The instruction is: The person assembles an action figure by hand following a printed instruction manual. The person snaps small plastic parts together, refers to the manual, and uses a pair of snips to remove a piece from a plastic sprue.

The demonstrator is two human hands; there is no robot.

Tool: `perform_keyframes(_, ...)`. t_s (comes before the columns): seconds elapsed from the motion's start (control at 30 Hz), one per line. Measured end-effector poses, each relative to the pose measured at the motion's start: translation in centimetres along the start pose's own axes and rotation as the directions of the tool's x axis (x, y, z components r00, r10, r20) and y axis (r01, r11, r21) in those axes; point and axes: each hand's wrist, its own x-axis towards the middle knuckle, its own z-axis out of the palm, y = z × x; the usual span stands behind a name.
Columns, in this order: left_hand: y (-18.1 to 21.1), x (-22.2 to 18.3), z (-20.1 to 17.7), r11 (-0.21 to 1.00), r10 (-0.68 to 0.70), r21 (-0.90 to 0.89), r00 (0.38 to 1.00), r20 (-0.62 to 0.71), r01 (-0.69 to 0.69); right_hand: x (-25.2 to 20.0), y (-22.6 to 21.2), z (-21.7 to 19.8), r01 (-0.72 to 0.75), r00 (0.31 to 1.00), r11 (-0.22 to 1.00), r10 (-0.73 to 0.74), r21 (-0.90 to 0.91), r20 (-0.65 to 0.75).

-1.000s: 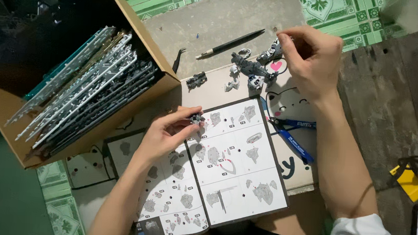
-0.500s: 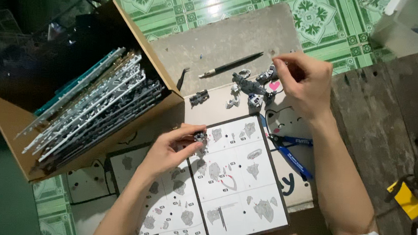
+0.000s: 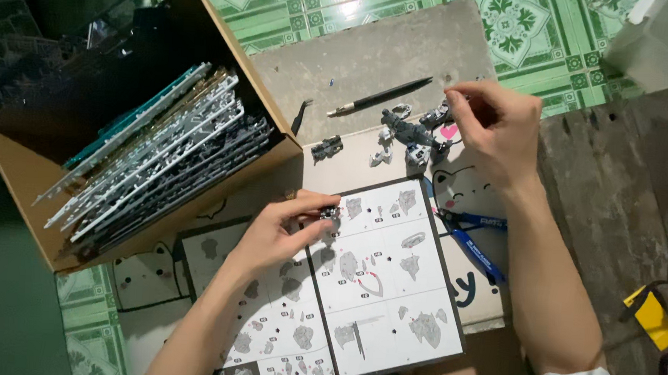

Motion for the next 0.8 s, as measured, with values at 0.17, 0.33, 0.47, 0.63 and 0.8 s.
perform_keyframes(0.17, -0.2, 0.1, 0.1, 0.999, 0.033, 0.019, 0.999, -0.001, -0.033, 0.0, 0.0, 0.1, 0.007, 1.0, 1.0, -0.007, 0.014, 0.01)
perform_keyframes(0.33, 1.1, 0.1, 0.5, 0.988, 0.087, 0.125, 0.996, 0.034, -0.091, -0.1, -0.5, -0.1, 0.037, 0.999, 0.997, -0.038, 0.063, 0.02)
perform_keyframes(0.47, 1.5, 0.0, 0.9, 0.971, 0.116, 0.205, 0.992, 0.041, -0.122, -0.1, 0.8, 0.2, 0.041, 0.999, 0.998, -0.042, 0.039, 0.022)
perform_keyframes(0.63, 1.2, 0.2, 0.7, 0.966, 0.145, 0.204, 0.985, 0.093, -0.161, -0.2, -3.5, -0.4, 0.107, 0.945, 0.985, -0.144, 0.138, 0.294)
perform_keyframes(0.8, 1.1, 0.1, 0.6, 0.952, 0.179, 0.239, 0.981, 0.08, -0.193, 0.0, -9.9, 0.1, -0.155, 0.214, 0.937, 0.341, -0.313, 0.916)
